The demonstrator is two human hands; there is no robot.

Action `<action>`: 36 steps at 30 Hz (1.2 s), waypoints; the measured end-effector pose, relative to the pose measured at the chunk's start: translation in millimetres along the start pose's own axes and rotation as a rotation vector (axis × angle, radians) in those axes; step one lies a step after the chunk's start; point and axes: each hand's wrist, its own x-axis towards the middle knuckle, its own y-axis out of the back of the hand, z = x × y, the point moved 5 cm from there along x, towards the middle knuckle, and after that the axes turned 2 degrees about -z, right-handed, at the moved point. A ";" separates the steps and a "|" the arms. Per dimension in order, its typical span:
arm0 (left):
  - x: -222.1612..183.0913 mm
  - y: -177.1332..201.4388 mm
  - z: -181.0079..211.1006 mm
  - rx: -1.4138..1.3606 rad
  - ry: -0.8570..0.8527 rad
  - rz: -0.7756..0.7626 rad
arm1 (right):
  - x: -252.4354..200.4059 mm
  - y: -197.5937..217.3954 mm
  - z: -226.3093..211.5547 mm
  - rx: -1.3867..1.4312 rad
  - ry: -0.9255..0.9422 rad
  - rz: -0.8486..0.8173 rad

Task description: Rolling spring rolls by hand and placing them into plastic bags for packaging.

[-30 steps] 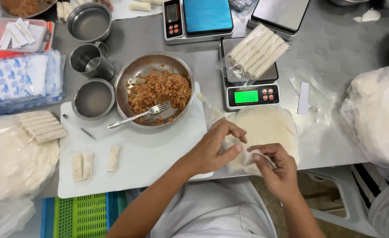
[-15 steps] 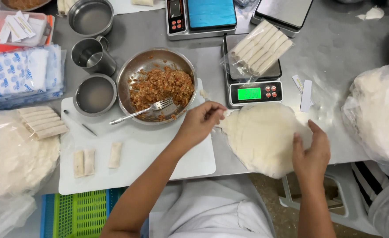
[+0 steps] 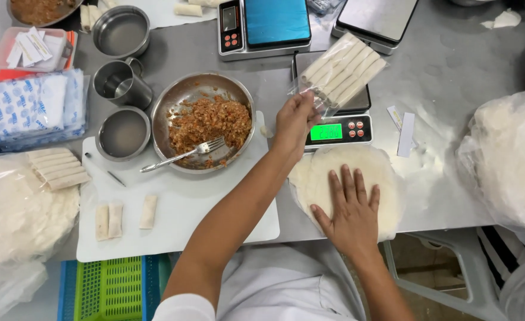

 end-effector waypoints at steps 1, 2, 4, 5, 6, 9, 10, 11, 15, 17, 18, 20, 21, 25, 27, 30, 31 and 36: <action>6.3 -8.2 2.9 -0.002 -0.002 0.000 | -0.1 -2.6 1.6 -0.002 0.001 0.002; 11.8 -13.2 8.0 0.035 -0.040 0.060 | -0.6 -5.3 2.9 -0.008 0.000 -0.002; 26.7 -23.3 19.1 0.068 -0.086 0.116 | 0.4 -8.3 5.3 -0.019 0.002 0.005; 33.9 -26.3 28.2 0.353 -0.156 0.153 | 0.0 -9.7 6.2 -0.017 0.003 0.003; 40.8 -30.5 37.3 0.638 -0.224 0.189 | -0.4 -11.2 7.0 -0.015 0.005 0.002; 8.3 -68.7 108.3 0.716 -0.370 -0.078 | -4.6 -14.6 9.8 -0.016 0.094 0.227; 1.7 -70.1 122.8 0.719 -0.369 -0.069 | -3.9 -13.0 13.0 -0.012 0.101 0.222; -6.9 -77.8 140.2 0.901 -0.476 -0.153 | -0.8 -13.5 17.8 0.110 0.082 0.161; -74.0 -80.2 184.0 1.367 -0.798 -0.589 | -7.3 26.4 18.2 0.919 0.147 0.379; -119.4 -73.1 202.0 1.508 -0.651 -0.634 | 11.7 28.3 13.7 1.180 0.157 0.307; -141.9 -68.7 206.6 1.630 -0.500 -0.696 | 21.3 27.7 10.9 1.430 0.148 0.236; -167.1 -49.5 205.0 1.634 -0.501 -0.736 | 36.2 22.7 -7.4 1.616 0.281 -0.080; -180.5 -40.5 201.6 1.626 -0.494 -0.798 | 38.6 17.9 -22.2 1.771 0.379 -0.411; -220.0 -0.1 196.8 1.606 -0.872 -0.783 | 26.2 10.6 -63.1 1.591 0.492 -0.589; -247.4 13.6 207.7 1.717 -1.358 -0.594 | 26.4 29.7 -89.5 1.403 0.617 -0.378; -270.3 31.2 210.5 1.731 -1.570 -0.443 | 28.3 32.3 -108.4 1.385 0.638 -0.370; -270.4 39.6 207.6 1.733 -1.566 -0.431 | 30.4 27.2 -112.9 1.381 0.641 -0.381; -244.4 102.1 186.3 1.656 -1.165 -0.270 | 47.1 -0.3 -115.7 1.446 0.462 -0.185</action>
